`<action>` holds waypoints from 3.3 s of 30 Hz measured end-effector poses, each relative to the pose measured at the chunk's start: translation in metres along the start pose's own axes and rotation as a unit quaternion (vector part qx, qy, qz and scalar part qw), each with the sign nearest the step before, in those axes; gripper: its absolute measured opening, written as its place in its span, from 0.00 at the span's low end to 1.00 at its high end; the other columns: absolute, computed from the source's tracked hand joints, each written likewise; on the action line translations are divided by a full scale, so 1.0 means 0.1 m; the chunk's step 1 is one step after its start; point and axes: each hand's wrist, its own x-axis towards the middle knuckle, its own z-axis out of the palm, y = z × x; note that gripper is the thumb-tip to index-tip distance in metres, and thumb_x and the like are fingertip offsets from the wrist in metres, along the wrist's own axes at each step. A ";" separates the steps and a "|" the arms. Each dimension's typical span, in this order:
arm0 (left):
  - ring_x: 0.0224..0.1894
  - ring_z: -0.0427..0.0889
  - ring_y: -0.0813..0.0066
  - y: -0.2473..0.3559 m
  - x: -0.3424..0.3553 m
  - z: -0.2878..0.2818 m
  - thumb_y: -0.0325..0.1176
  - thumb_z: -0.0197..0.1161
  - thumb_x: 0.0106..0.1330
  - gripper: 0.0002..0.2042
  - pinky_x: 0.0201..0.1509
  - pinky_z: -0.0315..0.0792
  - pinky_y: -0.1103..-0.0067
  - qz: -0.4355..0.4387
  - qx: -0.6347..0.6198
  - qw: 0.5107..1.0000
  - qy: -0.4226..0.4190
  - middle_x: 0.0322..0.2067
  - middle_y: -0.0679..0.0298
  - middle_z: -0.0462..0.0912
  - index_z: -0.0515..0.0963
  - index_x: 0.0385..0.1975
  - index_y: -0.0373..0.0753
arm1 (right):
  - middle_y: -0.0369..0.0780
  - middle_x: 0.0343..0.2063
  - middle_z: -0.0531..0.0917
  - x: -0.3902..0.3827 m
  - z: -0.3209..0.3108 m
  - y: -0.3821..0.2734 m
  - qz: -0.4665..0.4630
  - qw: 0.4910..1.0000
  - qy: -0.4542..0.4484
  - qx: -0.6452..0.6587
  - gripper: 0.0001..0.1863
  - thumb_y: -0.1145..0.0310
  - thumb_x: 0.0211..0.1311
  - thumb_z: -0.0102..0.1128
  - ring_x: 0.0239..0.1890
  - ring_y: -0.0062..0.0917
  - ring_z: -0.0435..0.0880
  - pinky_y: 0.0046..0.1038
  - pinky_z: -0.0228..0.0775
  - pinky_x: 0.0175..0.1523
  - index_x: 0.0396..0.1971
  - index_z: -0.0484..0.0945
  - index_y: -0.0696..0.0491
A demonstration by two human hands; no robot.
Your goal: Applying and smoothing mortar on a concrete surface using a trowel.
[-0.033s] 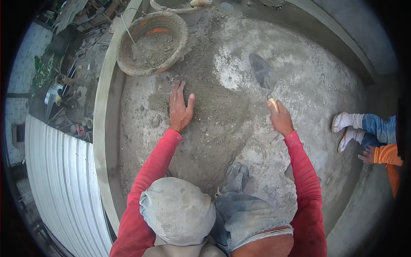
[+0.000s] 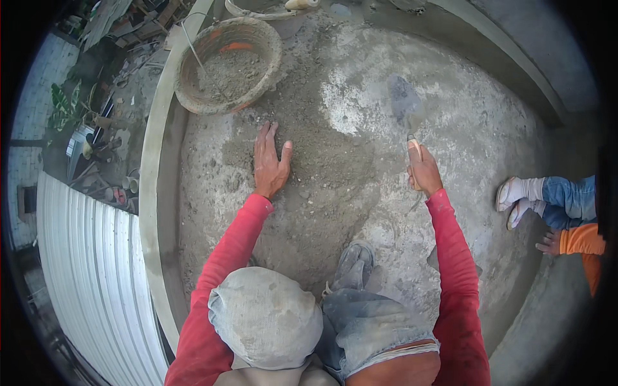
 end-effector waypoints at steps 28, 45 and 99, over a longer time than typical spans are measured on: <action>0.76 0.54 0.45 -0.02 -0.02 0.06 0.51 0.52 0.76 0.31 0.80 0.48 0.58 0.003 0.019 1.000 -0.015 0.73 0.46 0.59 0.62 0.72 0.37 | 0.34 0.16 0.72 0.89 0.17 -0.85 0.154 0.952 -0.242 0.102 0.34 0.32 0.69 0.51 0.12 0.17 0.71 0.25 0.65 0.14 0.46 0.77 0.53; 0.77 0.54 0.45 -0.02 -0.02 -0.07 0.51 0.52 0.77 0.30 0.79 0.49 0.57 0.005 0.024 1.000 -0.016 0.73 0.46 0.59 0.62 0.72 0.39 | 0.33 0.15 0.71 0.08 -0.27 -0.42 0.189 0.935 -0.287 0.093 0.33 0.31 0.67 0.54 0.11 0.14 0.68 0.22 0.61 0.13 0.38 0.74 0.52; 0.76 0.57 0.50 0.32 -0.04 0.39 0.42 0.40 0.82 0.24 0.79 0.50 0.64 -0.069 -0.224 0.969 0.076 0.72 0.47 0.62 0.64 0.70 0.34 | 0.35 0.16 0.72 -1.29 1.13 -1.20 0.253 0.851 -0.264 0.378 0.26 0.40 0.75 0.50 0.12 0.19 0.70 0.28 0.67 0.16 0.40 0.72 0.52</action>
